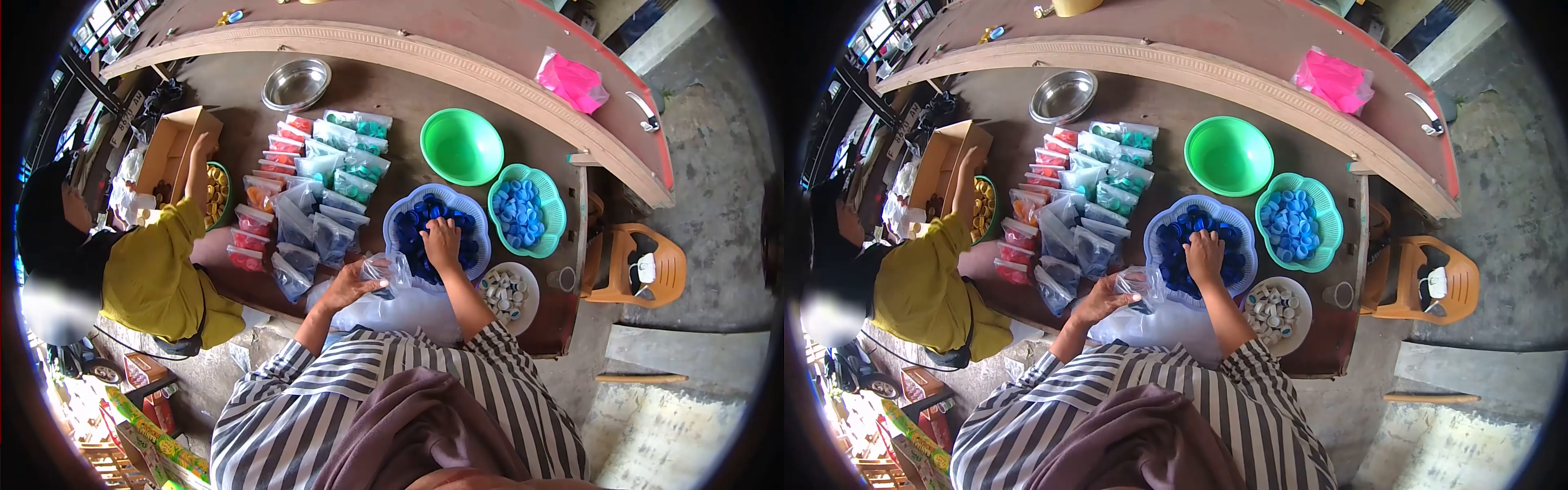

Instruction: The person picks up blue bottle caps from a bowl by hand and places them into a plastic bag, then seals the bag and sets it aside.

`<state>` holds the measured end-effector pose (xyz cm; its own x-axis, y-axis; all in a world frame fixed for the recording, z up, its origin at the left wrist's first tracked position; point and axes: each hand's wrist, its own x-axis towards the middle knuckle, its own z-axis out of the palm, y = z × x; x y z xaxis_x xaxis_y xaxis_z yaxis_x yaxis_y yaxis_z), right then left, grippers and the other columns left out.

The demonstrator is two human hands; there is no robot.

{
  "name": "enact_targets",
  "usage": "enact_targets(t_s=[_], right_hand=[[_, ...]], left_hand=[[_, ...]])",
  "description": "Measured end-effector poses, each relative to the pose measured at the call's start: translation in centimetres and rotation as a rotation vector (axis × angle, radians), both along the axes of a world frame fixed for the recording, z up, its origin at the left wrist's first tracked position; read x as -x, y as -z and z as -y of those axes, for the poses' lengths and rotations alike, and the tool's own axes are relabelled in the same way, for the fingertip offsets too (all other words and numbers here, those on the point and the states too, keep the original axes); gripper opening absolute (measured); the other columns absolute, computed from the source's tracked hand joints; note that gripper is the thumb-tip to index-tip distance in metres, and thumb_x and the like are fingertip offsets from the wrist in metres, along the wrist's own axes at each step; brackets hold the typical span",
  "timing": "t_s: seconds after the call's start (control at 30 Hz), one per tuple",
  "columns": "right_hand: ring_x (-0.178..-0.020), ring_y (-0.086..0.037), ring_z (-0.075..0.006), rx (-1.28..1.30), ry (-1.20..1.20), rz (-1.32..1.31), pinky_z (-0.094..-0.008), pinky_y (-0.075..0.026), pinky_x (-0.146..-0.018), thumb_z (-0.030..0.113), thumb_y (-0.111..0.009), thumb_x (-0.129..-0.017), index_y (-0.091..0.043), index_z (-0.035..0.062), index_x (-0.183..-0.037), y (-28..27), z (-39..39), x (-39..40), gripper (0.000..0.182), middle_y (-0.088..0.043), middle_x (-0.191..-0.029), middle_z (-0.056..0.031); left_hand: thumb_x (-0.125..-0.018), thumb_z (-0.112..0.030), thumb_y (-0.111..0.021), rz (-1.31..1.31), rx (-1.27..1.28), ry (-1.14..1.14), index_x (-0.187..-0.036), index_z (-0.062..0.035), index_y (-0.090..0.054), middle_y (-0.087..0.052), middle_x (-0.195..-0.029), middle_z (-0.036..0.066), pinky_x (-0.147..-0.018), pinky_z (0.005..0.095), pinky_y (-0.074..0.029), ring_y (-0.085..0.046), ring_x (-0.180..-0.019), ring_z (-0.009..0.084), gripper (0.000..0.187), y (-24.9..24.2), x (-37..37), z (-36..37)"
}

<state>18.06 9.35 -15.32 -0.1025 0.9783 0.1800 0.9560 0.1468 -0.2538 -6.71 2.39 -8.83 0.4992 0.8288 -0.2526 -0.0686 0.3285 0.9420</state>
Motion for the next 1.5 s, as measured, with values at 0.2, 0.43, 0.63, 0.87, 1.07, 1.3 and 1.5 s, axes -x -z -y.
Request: enact_targets(t_s=[0.2, 0.43, 0.63, 0.87, 1.07, 1.3, 1.5], right_hand=[[-0.088, -0.058, -0.027, 0.145, 0.138, -0.162, -0.0435, -0.044, -0.077, 0.02, -0.07, -0.08, -0.065, 0.008, -0.079, 0.2, -0.5, -1.2, 0.013, -0.064, -0.088, -0.0064], [-0.097, -0.057, -0.019, 0.311, 0.087, -0.996, -0.0307, -0.045, -0.081, 0.01, -0.067, -0.085, -0.064, 0.0012, -0.09, -1.9, 0.9, -3.0, 0.01, -0.065, -0.101, -0.008], [-0.109, -0.05, -0.0283, -0.025, -0.242, -0.747, -0.0368, -0.039, -0.093, 0.007, -0.068, -0.082, -0.064, 0.0075, -0.089, -9.7, 4.4, 1.6, 0.008, -0.055, -0.122, -0.0097], [-0.131, -0.036, -0.0344, 0.18, -0.374, -0.46, -0.0479, -0.03, -0.106, 0.014, -0.07, -0.077, -0.071, 0.0103, -0.094, -10.8, 8.1, 3.8, 0.017, -0.046, -0.137, -0.0118], [-0.129, -0.04, -0.0315, 0.276, -0.449, -0.392, -0.0449, -0.032, -0.106, 0.015, -0.07, -0.08, -0.069, 0.0099, -0.1, -10.5, 10.1, 2.6, 0.02, -0.049, -0.133, -0.0116], [-0.1, -0.06, -0.029, 0.121, -0.067, -0.815, -0.0352, -0.048, -0.084, 0.007, -0.071, -0.079, -0.065, 0.0047, -0.097, -7.5, 8.0, -1.3, 0.019, -0.061, -0.106, -0.0117], [-0.099, -0.054, -0.0313, 0.048, 0.017, -0.442, -0.041, -0.043, -0.089, 0.002, -0.068, -0.077, -0.066, 0.0066, -0.096, -2.0, 5.4, -3.4, 0.02, -0.059, -0.102, -0.0102]], left_hand=[[-0.084, -0.017, -0.074, 0.023, 0.052, 0.004, -0.122, -0.0001, -0.057, -0.067, -0.105, 0.005, -0.089, 0.0286, -0.048, -0.06, -0.097, 0.012, 0.045, 0.6, -0.4, -1.2], [-0.085, -0.014, -0.072, 0.029, 0.077, 0.026, -0.123, 0.0008, -0.056, -0.066, -0.107, 0.006, -0.089, 0.0294, -0.047, -0.06, -0.098, 0.0123, 0.045, 0.6, -0.8, -3.0], [-0.085, -0.017, -0.073, 0.045, 0.064, 0.008, -0.125, 0.0014, -0.055, -0.066, -0.104, 0.006, -0.086, 0.0281, -0.049, -0.06, -0.095, 0.0116, 0.048, 0.3, -1.0, -3.0], [-0.082, -0.017, -0.076, 0.046, -0.032, 0.097, -0.121, 0.0003, -0.057, -0.065, -0.097, 0.002, -0.078, 0.0257, -0.05, -0.059, -0.089, 0.0083, 0.046, 0.0, -1.1, -1.2], [-0.082, -0.019, -0.076, -0.042, -0.045, 0.152, -0.112, -0.0026, -0.064, -0.065, -0.093, 0.0, -0.075, 0.0254, -0.048, -0.056, -0.086, 0.0079, 0.037, 0.7, -0.7, 0.8], [-0.082, -0.019, -0.076, -0.003, 0.004, 0.082, -0.112, -0.0014, -0.065, -0.067, -0.098, 0.002, -0.08, 0.0267, -0.048, -0.058, -0.089, 0.0088, 0.036, 0.4, -0.5, 0.9], [-0.083, -0.019, -0.075, -0.041, 0.022, 0.091, -0.109, -0.0011, -0.066, -0.067, -0.097, 0.002, -0.079, 0.0265, -0.048, -0.058, -0.087, 0.0085, 0.033, 0.3, -0.7, 0.6]])
